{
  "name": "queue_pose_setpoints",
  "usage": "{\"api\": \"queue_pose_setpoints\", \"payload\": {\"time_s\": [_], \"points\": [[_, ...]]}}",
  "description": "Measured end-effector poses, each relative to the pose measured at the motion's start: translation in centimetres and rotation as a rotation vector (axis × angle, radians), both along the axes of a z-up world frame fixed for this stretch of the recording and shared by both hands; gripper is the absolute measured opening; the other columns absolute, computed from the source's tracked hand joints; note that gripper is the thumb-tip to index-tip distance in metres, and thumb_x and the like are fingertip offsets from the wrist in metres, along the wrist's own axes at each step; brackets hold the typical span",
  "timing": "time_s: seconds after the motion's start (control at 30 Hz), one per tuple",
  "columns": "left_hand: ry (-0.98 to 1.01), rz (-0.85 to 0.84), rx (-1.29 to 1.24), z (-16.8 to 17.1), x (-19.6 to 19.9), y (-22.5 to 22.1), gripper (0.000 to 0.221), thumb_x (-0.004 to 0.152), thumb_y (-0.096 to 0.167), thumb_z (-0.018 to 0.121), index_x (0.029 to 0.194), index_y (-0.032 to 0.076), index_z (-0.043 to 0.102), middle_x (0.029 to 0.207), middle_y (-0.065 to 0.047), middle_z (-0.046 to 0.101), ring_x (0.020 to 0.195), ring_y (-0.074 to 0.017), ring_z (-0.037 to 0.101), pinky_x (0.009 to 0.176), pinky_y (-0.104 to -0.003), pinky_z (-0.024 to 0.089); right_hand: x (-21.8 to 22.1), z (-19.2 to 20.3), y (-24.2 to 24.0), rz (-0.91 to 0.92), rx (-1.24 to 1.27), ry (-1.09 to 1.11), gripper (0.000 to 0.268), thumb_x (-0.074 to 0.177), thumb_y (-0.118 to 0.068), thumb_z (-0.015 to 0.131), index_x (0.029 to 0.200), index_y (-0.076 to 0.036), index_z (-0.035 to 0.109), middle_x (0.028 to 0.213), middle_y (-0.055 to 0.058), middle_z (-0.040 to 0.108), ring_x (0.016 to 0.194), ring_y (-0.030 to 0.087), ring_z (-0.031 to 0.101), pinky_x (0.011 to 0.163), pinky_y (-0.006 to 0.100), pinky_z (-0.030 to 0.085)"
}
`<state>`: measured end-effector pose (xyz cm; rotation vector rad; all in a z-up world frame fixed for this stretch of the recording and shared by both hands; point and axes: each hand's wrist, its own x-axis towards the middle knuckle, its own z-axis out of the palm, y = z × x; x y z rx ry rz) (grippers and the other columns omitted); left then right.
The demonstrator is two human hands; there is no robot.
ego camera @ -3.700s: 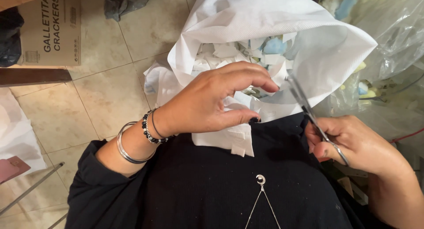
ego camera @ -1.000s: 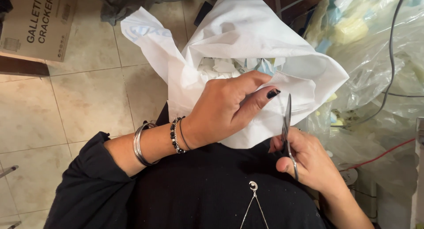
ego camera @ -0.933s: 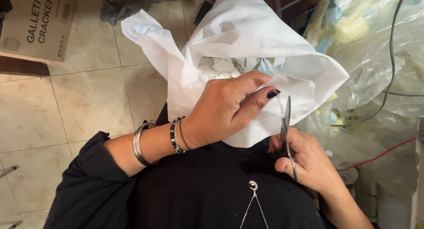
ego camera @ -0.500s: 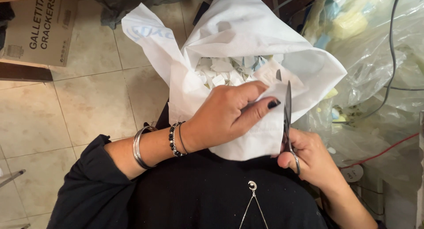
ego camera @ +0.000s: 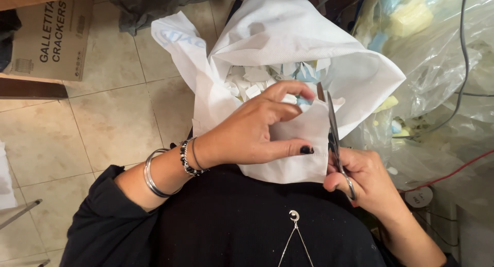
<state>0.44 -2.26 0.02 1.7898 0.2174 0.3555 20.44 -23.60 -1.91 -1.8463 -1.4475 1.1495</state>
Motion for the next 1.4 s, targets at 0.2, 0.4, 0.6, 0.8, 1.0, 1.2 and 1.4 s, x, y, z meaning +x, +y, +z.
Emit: {"api": "queue_pose_setpoints", "payload": {"time_s": [0.2, 0.4, 0.6, 0.8, 1.0, 1.2, 1.4], "points": [[0.016, -0.213, 0.070, 0.5, -0.5, 0.6, 0.047, 0.096, 0.037, 0.068, 0.064, 0.008, 0.050, 0.170, -0.012, 0.016, 0.160, -0.0273, 0.027, 0.127, -0.043, 0.036, -0.6, 0.8, 0.7, 0.046, -0.040, 0.006, 0.055, 0.080, -0.069, 0.057, 0.066, -0.016, 0.048, 0.058, -0.006, 0.045, 0.055, 0.010, 0.038, 0.050, 0.027, 0.034], [0.171, -0.257, 0.127, 0.6, -0.3, 0.9, 0.060, 0.087, 0.048, 0.069, 0.136, 0.014, 0.065, 0.158, -0.001, 0.046, 0.150, -0.0242, 0.041, 0.112, -0.041, 0.044, -0.7, 1.1, 0.7, 0.044, -0.007, -0.027, 0.042, 0.080, -0.049, 0.076, 0.063, -0.016, 0.054, 0.055, -0.007, 0.047, 0.054, 0.010, 0.038, 0.050, 0.027, 0.036], [0.099, -0.145, 0.036, -0.4, -1.5, 1.2, 0.096, 0.087, 0.043, 0.085, 0.161, 0.028, 0.026, 0.170, 0.002, 0.035, 0.166, -0.0399, 0.022, 0.131, -0.054, 0.028, 0.7, 1.5, -0.3, -0.065, 0.104, 0.321, 0.044, 0.095, -0.054, 0.058, 0.075, -0.014, 0.057, 0.075, 0.000, 0.069, 0.065, 0.010, 0.071, 0.062, 0.024, 0.056], [0.149, -0.272, -0.261, 1.9, -1.8, 1.1, 0.098, 0.086, 0.041, 0.079, 0.161, 0.033, 0.018, 0.177, 0.002, 0.017, 0.164, -0.0215, 0.029, 0.103, -0.045, 0.056, -2.1, 3.3, 3.0, -0.541, 0.194, 0.230, 0.092, 0.074, -0.020, 0.081, 0.156, -0.006, 0.041, 0.066, -0.001, 0.051, 0.065, 0.006, 0.056, 0.070, 0.019, 0.046], [-0.169, 0.127, -0.030, -0.2, -2.5, 1.1, 0.035, 0.099, 0.032, 0.068, 0.128, 0.016, 0.055, 0.158, -0.014, 0.046, 0.153, -0.0353, 0.046, 0.133, -0.054, 0.039, -0.8, 1.8, 3.6, -0.522, 0.284, 0.133, 0.012, 0.092, -0.010, 0.078, 0.084, -0.003, 0.074, 0.082, 0.007, 0.070, 0.075, 0.012, 0.067, 0.067, 0.021, 0.053], [0.232, 0.068, 0.400, 2.6, -2.2, 1.5, 0.085, 0.099, 0.021, 0.080, 0.160, 0.028, 0.022, 0.177, -0.005, 0.025, 0.139, -0.0170, 0.074, 0.051, -0.012, 0.048, 0.7, 2.3, 3.3, -0.298, 0.138, -0.017, 0.026, 0.082, -0.015, 0.086, 0.070, -0.006, 0.065, 0.069, -0.002, 0.062, 0.066, 0.002, 0.047, 0.056, 0.020, 0.034], [0.058, -0.013, 0.107, 1.1, -0.6, 0.9, 0.018, 0.104, 0.020, 0.056, 0.104, 0.012, 0.072, 0.075, 0.004, 0.069, 0.055, -0.0100, 0.055, 0.055, -0.026, 0.042, 0.2, 3.4, 3.8, -0.335, 0.107, 0.033, 0.013, 0.087, -0.012, 0.082, 0.083, -0.004, 0.072, 0.071, 0.000, 0.069, 0.068, 0.003, 0.056, 0.059, 0.018, 0.044]]}}
